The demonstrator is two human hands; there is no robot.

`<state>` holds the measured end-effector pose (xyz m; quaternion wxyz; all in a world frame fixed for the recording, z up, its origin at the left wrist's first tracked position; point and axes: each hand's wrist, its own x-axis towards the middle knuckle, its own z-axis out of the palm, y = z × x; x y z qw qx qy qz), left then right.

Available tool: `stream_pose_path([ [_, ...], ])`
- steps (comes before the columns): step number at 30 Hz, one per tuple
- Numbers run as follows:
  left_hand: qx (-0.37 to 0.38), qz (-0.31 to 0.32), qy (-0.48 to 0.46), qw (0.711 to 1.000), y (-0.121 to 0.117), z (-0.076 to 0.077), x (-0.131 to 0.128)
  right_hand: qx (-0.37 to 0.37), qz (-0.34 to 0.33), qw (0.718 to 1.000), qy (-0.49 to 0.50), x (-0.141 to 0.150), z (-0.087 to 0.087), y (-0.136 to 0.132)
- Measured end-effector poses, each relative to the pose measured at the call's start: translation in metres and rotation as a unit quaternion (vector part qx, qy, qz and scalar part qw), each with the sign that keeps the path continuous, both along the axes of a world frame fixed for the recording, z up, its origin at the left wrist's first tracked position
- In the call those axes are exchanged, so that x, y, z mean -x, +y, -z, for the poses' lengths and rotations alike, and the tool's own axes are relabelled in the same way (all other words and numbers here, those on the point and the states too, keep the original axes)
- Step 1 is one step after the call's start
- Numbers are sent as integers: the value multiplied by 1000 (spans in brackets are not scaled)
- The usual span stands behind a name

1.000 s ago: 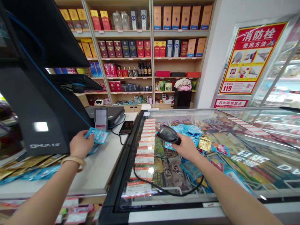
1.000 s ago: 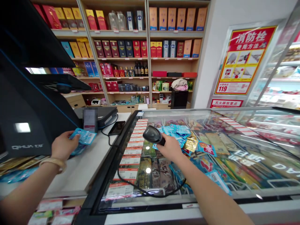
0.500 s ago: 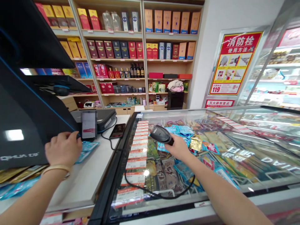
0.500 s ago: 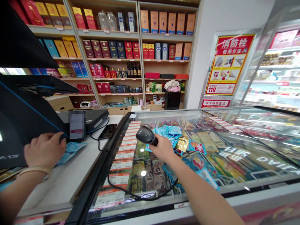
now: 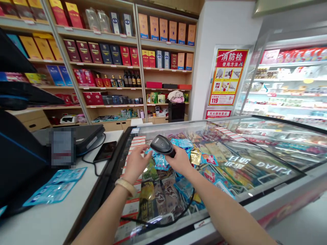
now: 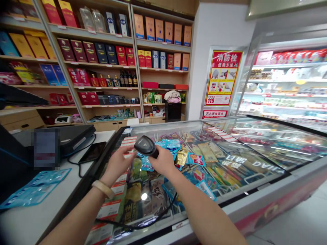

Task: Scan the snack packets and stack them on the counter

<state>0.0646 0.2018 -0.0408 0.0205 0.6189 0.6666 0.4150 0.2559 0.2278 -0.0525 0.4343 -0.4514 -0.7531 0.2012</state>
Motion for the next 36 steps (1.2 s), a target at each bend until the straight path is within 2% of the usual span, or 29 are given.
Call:
stream_pose_path([
  [3, 102, 8, 60, 993, 4, 18, -22, -1, -3, 1000, 15, -1, 0, 2],
  [8, 169, -69, 169, 969, -2, 36, -34, -14, 3, 1000, 6, -1, -1, 2],
  [12, 185, -81, 163, 966, -3, 40, -38, -17, 4, 1000, -1, 0, -1, 1],
  [20, 209, -75, 112, 969, -1, 38, -36, -8, 11, 1000, -22, 0, 0, -1],
  [23, 199, -32, 41, 979, 5, 42, -24, -5, 12, 999, -34, 0, -1, -2],
  [28, 126, 31, -164, 978, 10, 44, 5, -9, 9, 999, -36, 0, -2, -4],
  [30, 71, 35, -268, 960, 8, 39, 15, -8, 7, 999, -36, 0, -1, -4],
  [33, -14, 9, -402, 915, 5, 28, 26, -5, 5, 999, -42, 0, 0, -4],
  [36, -68, -28, -452, 889, 3, 20, 35, -7, -6, 998, -59, 0, 0, -4],
])
